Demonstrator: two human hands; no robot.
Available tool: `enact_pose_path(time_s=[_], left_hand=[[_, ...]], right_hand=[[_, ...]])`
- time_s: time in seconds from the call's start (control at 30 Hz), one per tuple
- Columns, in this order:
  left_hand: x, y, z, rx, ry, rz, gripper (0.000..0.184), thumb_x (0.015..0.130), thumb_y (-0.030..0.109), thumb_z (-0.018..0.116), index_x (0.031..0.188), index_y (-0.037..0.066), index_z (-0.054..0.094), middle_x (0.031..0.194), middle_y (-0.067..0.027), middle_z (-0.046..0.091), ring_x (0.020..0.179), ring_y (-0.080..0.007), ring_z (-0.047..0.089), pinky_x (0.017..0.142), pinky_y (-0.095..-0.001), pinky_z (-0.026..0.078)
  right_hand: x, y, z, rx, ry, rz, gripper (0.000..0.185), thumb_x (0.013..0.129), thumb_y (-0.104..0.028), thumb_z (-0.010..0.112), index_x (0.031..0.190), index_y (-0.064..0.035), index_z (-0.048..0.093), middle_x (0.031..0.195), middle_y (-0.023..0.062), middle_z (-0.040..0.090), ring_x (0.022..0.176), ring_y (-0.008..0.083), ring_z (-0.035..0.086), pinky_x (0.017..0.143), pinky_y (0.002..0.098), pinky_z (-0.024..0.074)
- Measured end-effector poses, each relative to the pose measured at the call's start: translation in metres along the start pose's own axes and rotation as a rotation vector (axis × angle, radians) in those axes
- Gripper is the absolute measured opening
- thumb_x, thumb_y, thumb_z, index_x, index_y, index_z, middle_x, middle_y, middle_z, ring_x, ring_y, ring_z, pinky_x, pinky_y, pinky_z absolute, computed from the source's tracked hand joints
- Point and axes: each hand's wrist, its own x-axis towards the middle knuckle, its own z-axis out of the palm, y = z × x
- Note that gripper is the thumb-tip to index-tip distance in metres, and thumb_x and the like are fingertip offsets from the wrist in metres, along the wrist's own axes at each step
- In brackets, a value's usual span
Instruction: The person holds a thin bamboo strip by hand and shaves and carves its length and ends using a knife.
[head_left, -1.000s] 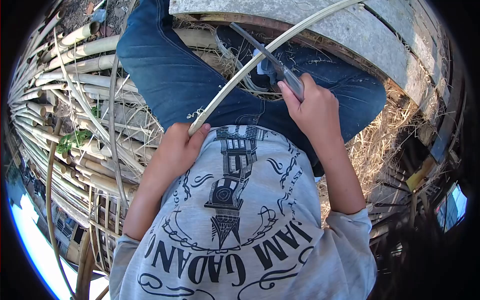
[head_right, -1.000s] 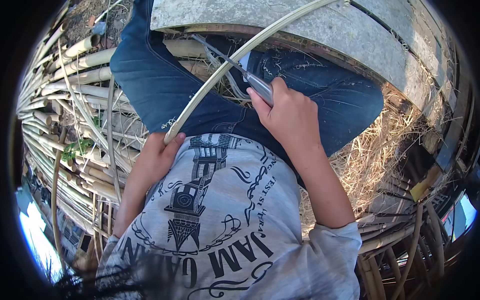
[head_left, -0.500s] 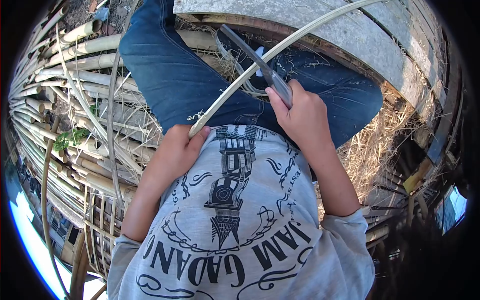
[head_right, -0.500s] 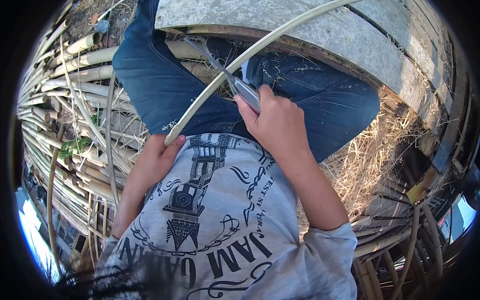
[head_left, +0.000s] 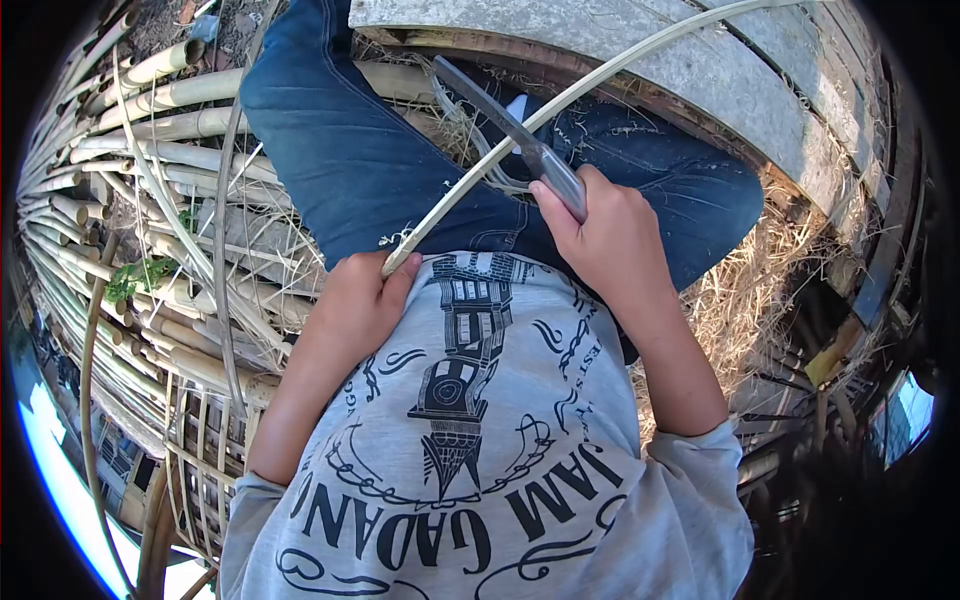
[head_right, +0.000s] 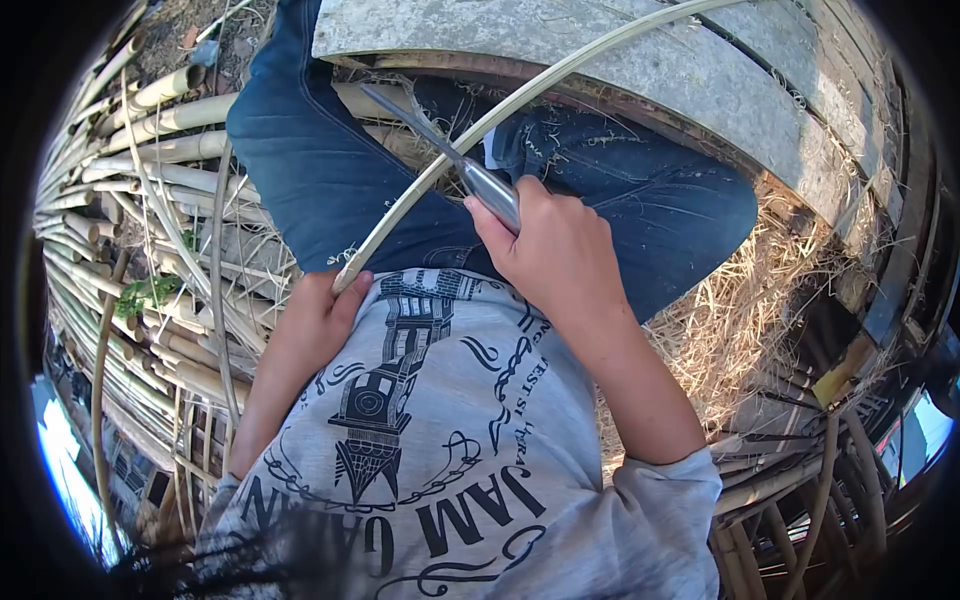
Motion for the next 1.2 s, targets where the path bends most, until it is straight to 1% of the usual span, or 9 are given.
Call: enact_pose_path(time_s=[0.1,0.27,0.43,0.5,0.73,0.93,1.0,1.13,1.2], left_hand=[[-0.010,-0.010,0.001,-0.122,0.082,0.138,0.041,0.094,0.027,0.058,0.074,-0.008,0.061,0.064,-0.0289,0.057,0.064,-0.0458,0.060,0.058,-0.0469,0.047],[-0.014,-0.001,-0.005,-0.034,0.016,0.048,0.038,0.094,0.026,0.057,0.076,-0.008,0.062,0.065,-0.0289,0.057,0.064,-0.0458,0.060,0.059,-0.0472,0.047],[0.002,0.003,0.001,-0.019,0.010,0.073,0.038,0.095,0.026,0.057,0.078,-0.007,0.063,0.067,-0.0296,0.059,0.066,-0.0468,0.060,0.060,-0.0482,0.047],[0.000,-0.005,0.001,-0.012,-0.021,0.049,0.038,0.095,0.027,0.057,0.078,-0.007,0.063,0.068,-0.0296,0.059,0.066,-0.0467,0.060,0.060,-0.0478,0.047],[-0.020,-0.012,-0.004,-0.043,0.034,0.080,0.037,0.094,0.026,0.058,0.077,-0.007,0.062,0.065,-0.0288,0.058,0.064,-0.0459,0.061,0.060,-0.0471,0.047],[-0.001,-0.004,0.008,-0.003,0.017,0.118,0.032,0.096,0.024,0.056,0.086,-0.006,0.062,0.063,-0.0261,0.057,0.057,-0.0371,0.060,0.055,-0.0416,0.044],[-0.003,-0.005,0.005,-0.012,0.008,0.101,0.035,0.095,0.025,0.057,0.080,-0.007,0.061,0.064,-0.0277,0.058,0.062,-0.0421,0.060,0.058,-0.0451,0.046],[-0.014,-0.018,0.004,-0.048,0.025,0.154,0.036,0.094,0.025,0.059,0.078,-0.008,0.060,0.068,-0.0290,0.059,0.067,-0.0471,0.060,0.060,-0.0488,0.047],[-0.014,-0.015,0.001,-0.050,0.011,0.126,0.034,0.093,0.024,0.059,0.080,-0.008,0.060,0.069,-0.0290,0.060,0.067,-0.0471,0.060,0.060,-0.0491,0.047]], right_hand=[[0.021,0.037,-0.019,-0.082,0.180,0.125,0.051,0.091,-0.047,0.058,0.075,0.0020,0.060,0.063,0.0245,0.063,0.066,0.0438,0.065,0.062,0.0485,0.0527],[0.047,0.091,-0.061,-0.185,0.365,0.321,0.054,0.093,-0.047,0.055,0.075,0.0040,0.063,0.069,0.0268,0.063,0.072,0.0466,0.064,0.066,0.0493,0.0513],[-0.008,0.000,0.006,-0.046,-0.005,-0.044,0.044,0.089,-0.042,0.062,0.076,0.0003,0.059,0.061,0.0229,0.063,0.057,0.0399,0.065,0.055,0.0483,0.0536],[-0.005,0.008,0.013,0.019,0.023,-0.108,0.045,0.088,-0.043,0.063,0.075,-0.0002,0.059,0.061,0.0214,0.063,0.057,0.0388,0.065,0.055,0.0477,0.0539],[0.047,0.103,-0.070,-0.153,0.291,0.344,0.052,0.092,-0.045,0.056,0.078,0.0040,0.066,0.069,0.0256,0.064,0.072,0.0429,0.066,0.061,0.0479,0.0505],[-0.001,0.006,-0.002,-0.005,0.000,0.032,0.050,0.090,-0.046,0.059,0.075,0.0021,0.060,0.063,0.0238,0.062,0.063,0.0428,0.065,0.060,0.0479,0.0533],[0.002,0.003,-0.004,-0.049,-0.048,-0.014,0.049,0.089,-0.046,0.060,0.072,0.0005,0.059,0.062,0.0221,0.063,0.060,0.0420,0.065,0.058,0.0476,0.0539],[0.048,0.082,-0.044,-0.100,0.282,0.311,0.059,0.091,-0.052,0.055,0.075,0.0042,0.064,0.070,0.0262,0.064,0.074,0.0450,0.065,0.066,0.0483,0.0510],[0.055,0.110,-0.074,-0.194,0.344,0.364,0.057,0.092,-0.051,0.054,0.079,0.0032,0.065,0.067,0.0240,0.062,0.067,0.0421,0.064,0.064,0.0449,0.0495]])
